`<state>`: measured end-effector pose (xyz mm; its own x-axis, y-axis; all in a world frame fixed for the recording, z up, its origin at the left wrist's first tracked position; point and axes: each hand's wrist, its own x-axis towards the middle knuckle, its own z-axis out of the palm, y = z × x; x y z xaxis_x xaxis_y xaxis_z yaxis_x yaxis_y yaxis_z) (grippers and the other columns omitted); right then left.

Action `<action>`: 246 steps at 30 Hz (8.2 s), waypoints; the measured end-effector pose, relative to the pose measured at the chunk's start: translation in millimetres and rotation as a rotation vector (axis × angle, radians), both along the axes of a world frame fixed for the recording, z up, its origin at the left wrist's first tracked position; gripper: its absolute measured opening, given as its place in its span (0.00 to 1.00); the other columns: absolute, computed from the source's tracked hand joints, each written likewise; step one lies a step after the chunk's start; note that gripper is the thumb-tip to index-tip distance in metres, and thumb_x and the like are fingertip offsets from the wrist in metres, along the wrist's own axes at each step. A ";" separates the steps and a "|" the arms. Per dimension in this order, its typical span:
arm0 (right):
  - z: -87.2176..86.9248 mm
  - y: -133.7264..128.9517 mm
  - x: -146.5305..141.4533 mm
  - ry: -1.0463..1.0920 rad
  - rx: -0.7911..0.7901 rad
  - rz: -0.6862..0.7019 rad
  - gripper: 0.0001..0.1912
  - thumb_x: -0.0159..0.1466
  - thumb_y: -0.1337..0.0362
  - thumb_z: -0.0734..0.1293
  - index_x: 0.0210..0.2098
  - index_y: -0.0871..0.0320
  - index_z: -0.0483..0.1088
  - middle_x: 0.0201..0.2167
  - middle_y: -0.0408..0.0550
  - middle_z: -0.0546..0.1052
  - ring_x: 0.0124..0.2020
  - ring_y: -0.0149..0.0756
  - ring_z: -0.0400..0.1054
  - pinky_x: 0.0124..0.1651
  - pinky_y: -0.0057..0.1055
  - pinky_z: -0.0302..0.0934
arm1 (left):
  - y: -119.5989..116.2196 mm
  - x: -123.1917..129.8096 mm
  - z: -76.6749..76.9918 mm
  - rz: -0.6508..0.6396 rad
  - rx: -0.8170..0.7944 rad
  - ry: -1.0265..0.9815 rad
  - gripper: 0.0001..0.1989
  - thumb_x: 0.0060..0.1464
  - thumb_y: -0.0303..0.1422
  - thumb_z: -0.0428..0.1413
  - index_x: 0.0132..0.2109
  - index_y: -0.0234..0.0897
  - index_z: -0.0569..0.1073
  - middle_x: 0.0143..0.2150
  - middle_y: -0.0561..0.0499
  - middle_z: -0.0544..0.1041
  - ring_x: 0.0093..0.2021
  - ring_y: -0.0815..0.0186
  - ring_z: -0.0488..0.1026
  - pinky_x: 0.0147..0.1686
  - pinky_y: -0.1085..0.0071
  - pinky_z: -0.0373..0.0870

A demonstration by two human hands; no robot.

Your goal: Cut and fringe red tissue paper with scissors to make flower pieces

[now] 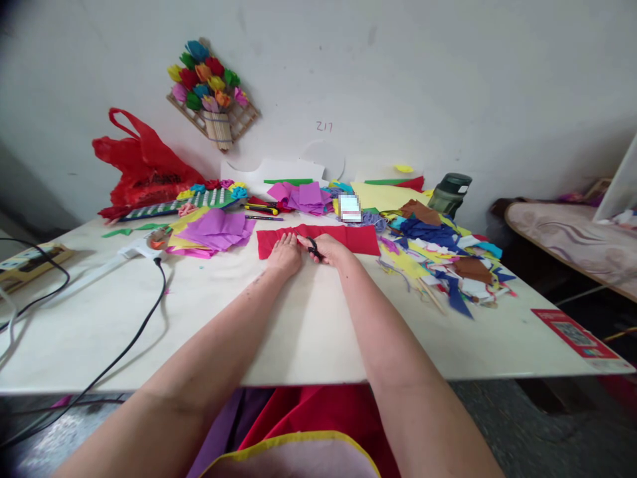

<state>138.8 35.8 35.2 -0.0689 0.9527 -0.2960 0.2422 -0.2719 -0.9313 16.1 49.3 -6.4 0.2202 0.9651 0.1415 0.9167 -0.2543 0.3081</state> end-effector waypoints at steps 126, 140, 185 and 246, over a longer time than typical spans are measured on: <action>2.4 26.2 -9.8 -0.050 -0.013 0.026 0.23 0.53 0.46 0.69 0.22 0.61 0.64 0.10 0.42 0.67 0.10 0.24 0.58 0.11 0.20 0.50 | -2.5 -1.3 5.6 -0.001 -0.048 -0.090 0.29 0.60 0.34 0.40 0.66 0.24 0.49 0.68 0.39 0.49 0.68 0.58 0.41 0.64 0.62 0.40; -2.7 26.7 -15.8 -0.097 0.079 -0.033 0.23 0.52 0.49 0.71 0.18 0.61 0.62 0.07 0.40 0.64 0.08 0.22 0.54 0.11 0.20 0.48 | -4.0 -1.3 6.9 0.002 -0.052 -0.086 0.29 0.60 0.34 0.39 0.65 0.25 0.51 0.67 0.39 0.50 0.68 0.59 0.42 0.64 0.62 0.40; -7.9 36.6 -21.1 -0.210 0.158 -0.018 0.22 0.52 0.53 0.72 0.16 0.60 0.62 0.07 0.40 0.63 0.09 0.23 0.55 0.13 0.21 0.50 | -0.7 -0.3 2.4 0.008 -0.040 -0.088 0.30 0.59 0.38 0.41 0.64 0.23 0.54 0.66 0.37 0.52 0.67 0.58 0.42 0.63 0.63 0.40; -8.0 55.2 -28.1 -0.337 0.125 0.013 0.23 0.48 0.48 0.72 0.15 0.57 0.61 0.08 0.41 0.64 0.11 0.29 0.59 0.14 0.25 0.55 | -6.2 -1.6 8.2 -0.005 -0.042 -0.094 0.29 0.61 0.38 0.39 0.64 0.24 0.53 0.67 0.38 0.51 0.67 0.58 0.44 0.63 0.62 0.39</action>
<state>110.7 91.0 27.2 0.0002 0.9827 -0.1852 0.5443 -0.1555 -0.8244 14.5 43.2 1.9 0.2126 0.9696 0.1212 0.8819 -0.2438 0.4036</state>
